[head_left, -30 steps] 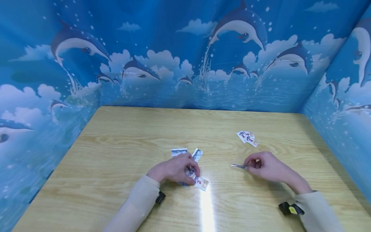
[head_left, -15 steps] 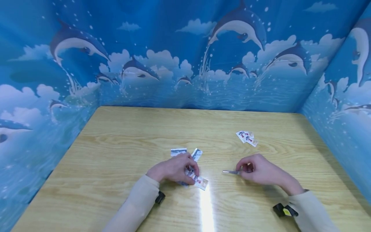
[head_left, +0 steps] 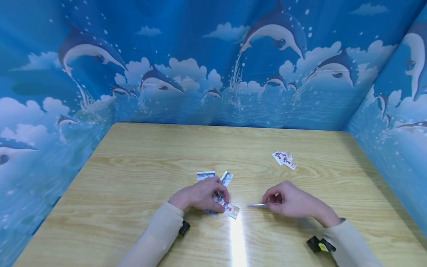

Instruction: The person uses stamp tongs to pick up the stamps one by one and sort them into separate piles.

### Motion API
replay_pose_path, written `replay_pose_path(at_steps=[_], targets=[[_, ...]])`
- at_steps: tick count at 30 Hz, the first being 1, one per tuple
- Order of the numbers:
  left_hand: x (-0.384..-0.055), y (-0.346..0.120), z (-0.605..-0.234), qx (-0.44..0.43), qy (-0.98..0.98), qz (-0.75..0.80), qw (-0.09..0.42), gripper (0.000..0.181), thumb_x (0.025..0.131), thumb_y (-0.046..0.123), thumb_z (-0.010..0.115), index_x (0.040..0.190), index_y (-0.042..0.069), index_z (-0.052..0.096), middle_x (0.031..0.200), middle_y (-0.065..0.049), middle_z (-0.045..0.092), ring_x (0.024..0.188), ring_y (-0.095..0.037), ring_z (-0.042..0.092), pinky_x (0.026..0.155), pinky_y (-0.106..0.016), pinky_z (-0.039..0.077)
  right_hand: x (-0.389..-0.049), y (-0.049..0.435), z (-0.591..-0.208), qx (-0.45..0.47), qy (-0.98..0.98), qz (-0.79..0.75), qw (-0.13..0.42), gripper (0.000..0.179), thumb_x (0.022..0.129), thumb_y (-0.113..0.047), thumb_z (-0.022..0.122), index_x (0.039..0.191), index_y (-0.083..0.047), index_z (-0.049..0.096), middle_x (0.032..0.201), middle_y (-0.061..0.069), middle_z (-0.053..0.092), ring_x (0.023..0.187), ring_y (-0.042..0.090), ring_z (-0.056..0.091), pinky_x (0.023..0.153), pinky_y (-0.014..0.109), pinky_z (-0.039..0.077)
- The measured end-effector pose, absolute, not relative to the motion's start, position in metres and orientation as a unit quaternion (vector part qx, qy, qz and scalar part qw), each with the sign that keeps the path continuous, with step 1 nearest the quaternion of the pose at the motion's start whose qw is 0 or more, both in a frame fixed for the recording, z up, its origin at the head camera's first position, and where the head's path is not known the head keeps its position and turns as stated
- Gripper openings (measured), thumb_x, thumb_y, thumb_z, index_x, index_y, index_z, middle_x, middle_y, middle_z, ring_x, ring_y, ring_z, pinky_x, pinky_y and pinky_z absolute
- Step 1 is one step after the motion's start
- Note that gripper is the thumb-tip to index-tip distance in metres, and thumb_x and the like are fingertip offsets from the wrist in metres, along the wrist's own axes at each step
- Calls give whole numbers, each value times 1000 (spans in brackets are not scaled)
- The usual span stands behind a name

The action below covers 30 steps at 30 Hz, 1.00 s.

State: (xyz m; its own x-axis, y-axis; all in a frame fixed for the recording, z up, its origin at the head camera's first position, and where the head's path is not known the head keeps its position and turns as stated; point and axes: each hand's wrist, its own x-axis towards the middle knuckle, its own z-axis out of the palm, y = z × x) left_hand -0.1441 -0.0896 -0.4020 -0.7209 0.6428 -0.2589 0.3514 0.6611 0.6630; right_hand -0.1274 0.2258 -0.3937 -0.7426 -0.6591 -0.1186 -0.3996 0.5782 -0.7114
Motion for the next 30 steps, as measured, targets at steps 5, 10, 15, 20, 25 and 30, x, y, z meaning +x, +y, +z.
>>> replay_pose_path(at_steps=[5, 10, 15, 20, 25, 30], targets=[[-143, -90, -402, 283, 879, 299, 241, 19, 80, 26, 86, 90, 31, 71, 110, 5, 56, 100, -13, 49, 89, -33, 43, -127, 219, -394, -315, 862, -346, 193, 11, 89, -8, 71, 95, -16, 76, 73, -12, 63, 63, -1, 51, 57, 21, 45], [-143, -90, -402, 281, 879, 299, 242, 19, 80, 26, 86, 90, 32, 71, 110, 5, 56, 100, -12, 49, 89, -33, 44, -128, 212, -394, -322, 861, -341, 196, 13, 89, -8, 71, 95, -17, 77, 74, -12, 64, 63, -1, 52, 58, 21, 46], [-144, -90, -403, 283, 879, 298, 241, 19, 80, 26, 86, 90, 32, 71, 109, 5, 56, 100, -12, 49, 88, -33, 44, -128, 208, -395, -328, 859, -339, 198, 12, 89, -8, 71, 95, -17, 77, 74, -13, 64, 64, -1, 53, 59, 21, 47], [-144, -90, -403, 288, 878, 298, 238, 19, 80, 25, 86, 91, 31, 71, 108, 6, 56, 99, -12, 50, 89, -32, 44, -128, 206, -396, -330, 857, -340, 200, 13, 89, -8, 71, 95, -17, 77, 74, -13, 65, 63, -1, 53, 58, 21, 47], [-144, -90, -403, 289, 878, 297, 239, 19, 80, 26, 85, 91, 31, 71, 107, 6, 55, 99, -12, 50, 89, -32, 44, -128, 204, -396, -333, 858, -338, 198, 13, 88, -9, 71, 96, -17, 77, 74, -12, 64, 61, -1, 52, 57, 21, 47], [-145, -90, -403, 287, 879, 295, 239, 19, 80, 26, 86, 91, 32, 71, 108, 6, 56, 99, -12, 50, 89, -33, 44, -128, 203, -397, -335, 858, -337, 193, 13, 88, -9, 72, 95, -18, 76, 74, -13, 65, 62, -1, 53, 57, 21, 47]])
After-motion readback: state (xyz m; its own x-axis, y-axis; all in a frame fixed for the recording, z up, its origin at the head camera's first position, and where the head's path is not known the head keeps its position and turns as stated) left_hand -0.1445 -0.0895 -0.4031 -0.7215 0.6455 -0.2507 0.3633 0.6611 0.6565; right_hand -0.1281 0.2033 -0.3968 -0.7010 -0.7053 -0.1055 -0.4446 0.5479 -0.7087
